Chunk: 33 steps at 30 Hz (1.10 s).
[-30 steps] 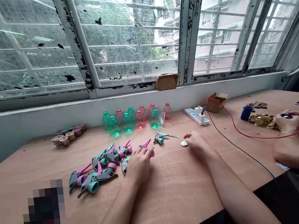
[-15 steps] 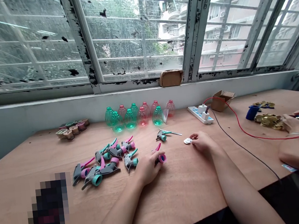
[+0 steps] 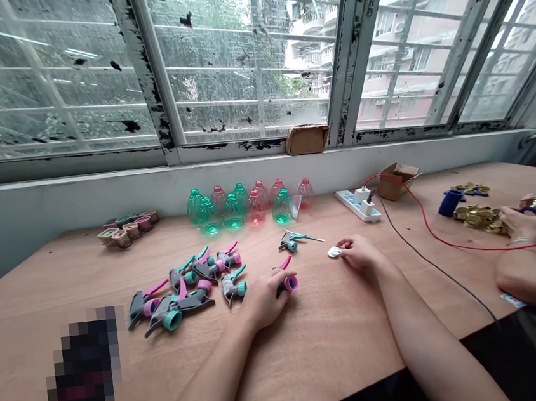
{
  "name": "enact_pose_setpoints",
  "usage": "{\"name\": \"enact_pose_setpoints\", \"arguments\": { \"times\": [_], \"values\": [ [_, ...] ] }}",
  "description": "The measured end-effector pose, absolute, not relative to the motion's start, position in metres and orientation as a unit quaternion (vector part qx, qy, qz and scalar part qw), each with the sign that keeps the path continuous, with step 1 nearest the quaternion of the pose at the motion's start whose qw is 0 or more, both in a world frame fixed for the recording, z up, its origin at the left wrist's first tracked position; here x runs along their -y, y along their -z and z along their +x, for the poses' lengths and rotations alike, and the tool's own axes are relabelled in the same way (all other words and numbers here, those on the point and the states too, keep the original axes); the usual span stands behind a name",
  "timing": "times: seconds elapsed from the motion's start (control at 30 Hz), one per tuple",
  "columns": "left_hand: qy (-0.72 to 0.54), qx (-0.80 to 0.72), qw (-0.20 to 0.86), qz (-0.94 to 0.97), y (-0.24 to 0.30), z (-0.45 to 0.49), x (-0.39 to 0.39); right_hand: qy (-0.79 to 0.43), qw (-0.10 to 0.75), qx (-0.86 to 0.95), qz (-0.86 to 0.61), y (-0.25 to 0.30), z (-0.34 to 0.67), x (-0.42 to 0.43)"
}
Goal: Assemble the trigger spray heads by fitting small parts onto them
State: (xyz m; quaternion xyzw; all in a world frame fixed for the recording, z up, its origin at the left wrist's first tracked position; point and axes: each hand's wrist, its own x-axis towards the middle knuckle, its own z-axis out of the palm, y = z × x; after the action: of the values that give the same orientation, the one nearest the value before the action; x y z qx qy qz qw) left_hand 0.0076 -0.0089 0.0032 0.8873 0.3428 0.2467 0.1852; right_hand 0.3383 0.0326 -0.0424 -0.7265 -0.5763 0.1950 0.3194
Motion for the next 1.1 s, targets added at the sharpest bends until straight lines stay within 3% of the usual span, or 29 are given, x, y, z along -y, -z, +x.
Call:
{"name": "enact_pose_setpoints", "arguments": {
  "times": [0.37,0.5,0.67,1.1],
  "values": [
    [-0.28,-0.388,0.202,0.854,0.001,0.007,0.004,-0.136,0.362,0.564,-0.73,0.024,0.33,-0.027],
    [-0.302,-0.412,0.205,0.835,0.004,0.007,0.002,-0.122,0.423,0.672,-0.595,-0.004,0.278,-0.01],
    [-0.336,-0.405,0.223,0.821,0.004,0.009,0.002,-0.126,0.383,0.808,-0.429,-0.014,0.204,0.008],
    [-0.347,-0.397,0.225,0.819,0.002,0.009,0.003,-0.134,0.422,0.805,-0.394,0.003,0.193,0.009]
  ]
}}
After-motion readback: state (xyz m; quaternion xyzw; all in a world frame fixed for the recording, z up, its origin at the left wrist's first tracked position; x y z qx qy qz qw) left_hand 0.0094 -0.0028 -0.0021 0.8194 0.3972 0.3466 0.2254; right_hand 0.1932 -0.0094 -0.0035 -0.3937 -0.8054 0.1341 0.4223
